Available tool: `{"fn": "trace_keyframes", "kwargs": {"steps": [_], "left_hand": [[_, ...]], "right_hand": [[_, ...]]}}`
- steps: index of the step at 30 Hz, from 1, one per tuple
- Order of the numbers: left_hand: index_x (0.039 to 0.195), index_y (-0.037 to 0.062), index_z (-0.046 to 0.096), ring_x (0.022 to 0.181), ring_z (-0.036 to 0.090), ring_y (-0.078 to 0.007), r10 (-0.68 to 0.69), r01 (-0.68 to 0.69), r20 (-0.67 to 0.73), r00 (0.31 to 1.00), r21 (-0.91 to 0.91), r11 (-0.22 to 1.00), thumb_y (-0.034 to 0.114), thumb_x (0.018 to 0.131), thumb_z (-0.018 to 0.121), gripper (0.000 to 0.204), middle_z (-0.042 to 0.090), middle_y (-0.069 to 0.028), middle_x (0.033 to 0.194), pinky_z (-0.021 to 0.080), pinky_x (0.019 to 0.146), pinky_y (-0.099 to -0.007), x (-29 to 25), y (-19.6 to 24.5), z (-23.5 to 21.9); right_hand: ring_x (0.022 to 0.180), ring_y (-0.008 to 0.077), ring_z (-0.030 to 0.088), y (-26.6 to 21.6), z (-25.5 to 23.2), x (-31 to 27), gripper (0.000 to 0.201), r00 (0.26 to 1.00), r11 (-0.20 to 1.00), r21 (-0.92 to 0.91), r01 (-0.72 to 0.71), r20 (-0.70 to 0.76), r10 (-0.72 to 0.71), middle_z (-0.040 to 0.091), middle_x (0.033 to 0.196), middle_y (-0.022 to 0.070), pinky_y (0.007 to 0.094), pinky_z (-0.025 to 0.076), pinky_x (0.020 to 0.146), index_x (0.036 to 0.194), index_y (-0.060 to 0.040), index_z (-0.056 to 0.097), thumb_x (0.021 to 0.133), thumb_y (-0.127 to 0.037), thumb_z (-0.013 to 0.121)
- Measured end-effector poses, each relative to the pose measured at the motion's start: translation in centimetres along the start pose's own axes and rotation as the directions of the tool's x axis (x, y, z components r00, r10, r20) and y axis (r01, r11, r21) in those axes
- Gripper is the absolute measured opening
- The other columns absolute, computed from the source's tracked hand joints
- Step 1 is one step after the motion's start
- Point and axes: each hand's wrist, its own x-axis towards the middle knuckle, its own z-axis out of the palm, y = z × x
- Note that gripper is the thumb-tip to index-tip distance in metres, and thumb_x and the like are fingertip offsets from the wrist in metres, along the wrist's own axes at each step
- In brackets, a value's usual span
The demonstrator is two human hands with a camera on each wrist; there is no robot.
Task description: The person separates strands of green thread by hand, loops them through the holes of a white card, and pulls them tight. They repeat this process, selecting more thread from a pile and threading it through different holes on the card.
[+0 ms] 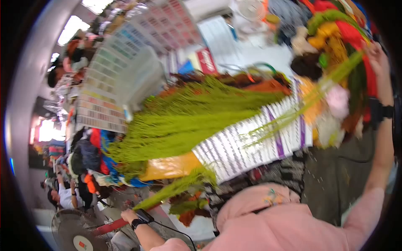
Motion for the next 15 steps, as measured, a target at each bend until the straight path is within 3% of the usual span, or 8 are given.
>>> {"fn": "trace_keyframes", "kwargs": {"steps": [3, 4, 5, 6, 8, 9, 12, 15], "left_hand": [[0.096, 0.0155, 0.059, 0.092, 0.055, -0.0135, 0.007, -0.014, 0.094, 0.996, 0.077, 0.997, 0.012, 0.083, 0.035, 0.028, 0.059, 0.0026, 0.099, 0.045, 0.067, -0.0277, -6.0, -0.6, -9.4], [0.086, 0.0150, 0.052, 0.074, 0.045, -0.0116, 0.061, 0.032, 0.091, 0.994, -0.775, 0.631, 0.012, 0.084, 0.035, 0.018, 0.046, 0.0032, 0.082, 0.038, 0.057, -0.0259, -6.0, 0.6, -11.6], [0.075, 0.0145, 0.045, 0.057, 0.034, -0.0097, 0.115, 0.117, 0.088, 0.989, -0.954, -0.277, 0.013, 0.084, 0.035, 0.014, 0.034, 0.0039, 0.065, 0.030, 0.047, -0.0241, -5.9, 1.9, -13.8], [0.065, 0.0139, 0.038, 0.039, 0.024, -0.0079, 0.124, 0.116, -0.006, 0.992, -0.321, -0.940, 0.013, 0.085, 0.035, 0.020, 0.021, 0.0046, 0.048, 0.023, 0.037, -0.0222, -5.7, 3.5, -16.1], [0.088, 0.0081, 0.046, 0.037, 0.019, -0.0060, 0.431, 0.431, -0.073, 0.899, -0.018, -0.902, 0.010, 0.084, 0.041, 0.006, 0.024, 0.0058, 0.048, 0.017, 0.033, -0.0209, -10.0, 8.3, -26.0], [0.104, 0.0051, 0.043, 0.037, 0.020, -0.0063, 0.548, 0.523, -0.180, 0.817, -0.172, -0.835, 0.010, 0.084, 0.042, 0.021, 0.027, 0.0050, 0.049, 0.017, 0.033, -0.0199, -12.3, 10.9, -29.9], [0.104, 0.0038, 0.045, 0.035, 0.024, -0.0046, 0.773, 0.780, -0.362, 0.521, -0.166, -0.604, 0.011, 0.084, 0.044, 0.021, 0.046, 0.0023, 0.061, 0.018, 0.033, -0.0171, -17.3, 20.5, -39.0], [0.095, 0.0016, 0.051, 0.036, 0.026, -0.0032, 0.844, 0.711, -0.461, 0.274, -0.493, -0.500, 0.013, 0.082, 0.047, 0.017, 0.054, -0.0015, 0.070, 0.021, 0.034, -0.0167, -25.5, 26.5, -47.0]], "right_hand": [[0.063, 0.0128, 0.040, -1.9, 3.0, 2.5, 0.007, 0.954, 0.887, -0.379, 0.262, -0.036, -0.297, 0.037, 0.068, 0.0035, 0.0310, 0.036, 0.080, 0.073, -0.0018, 0.041, 0.080, -0.003, 0.045], [0.064, 0.0125, 0.041, -2.0, 4.4, 3.2, 0.006, 0.931, 0.832, -0.455, 0.318, -0.017, -0.365, 0.038, 0.068, 0.0034, 0.0294, 0.037, 0.078, 0.074, -0.0021, 0.042, 0.080, -0.004, 0.045], [0.065, 0.0122, 0.043, -1.9, 5.8, 3.7, 0.006, 0.909, 0.779, -0.513, 0.362, 0.008, -0.417, 0.039, 0.069, 0.0032, 0.0278, 0.037, 0.075, 0.075, -0.0023, 0.043, 0.079, -0.005, 0.045], [0.066, 0.0119, 0.044, -1.5, 7.0, 4.2, 0.005, 0.893, 0.735, -0.552, 0.393, 0.038, -0.449, 0.041, 0.070, 0.0030, 0.0262, 0.037, 0.072, 0.076, -0.0026, 0.044, 0.079, -0.006, 0.046], [0.068, 0.0113, 0.046, 0.7, 8.0, 4.0, 0.006, 0.901, 0.689, -0.625, 0.366, 0.055, -0.429, 0.043, 0.071, 0.0027, 0.0230, 0.038, 0.067, 0.078, -0.0032, 0.047, 0.079, -0.009, 0.046], [0.070, 0.0111, 0.047, 2.8, 8.0, 3.7, 0.006, 0.930, 0.691, -0.657, 0.303, 0.048, -0.363, 0.044, 0.071, 0.0025, 0.0214, 0.038, 0.064, 0.079, -0.0035, 0.048, 0.079, -0.010, 0.046], [0.056, 0.0094, 0.046, 12.5, 6.1, -0.8, 0.013, 0.970, 0.664, -0.707, -0.242, -0.183, 0.158, 0.051, 0.063, -0.0011, 0.0243, 0.039, 0.053, 0.075, -0.0077, 0.056, 0.071, -0.020, 0.056], [0.055, 0.0099, 0.049, 21.7, 4.4, -6.1, 0.009, 0.839, 0.632, -0.557, -0.539, -0.287, 0.463, 0.056, 0.061, 0.0020, 0.0235, 0.039, 0.051, 0.069, -0.0031, 0.061, 0.066, -0.012, 0.061]]}}
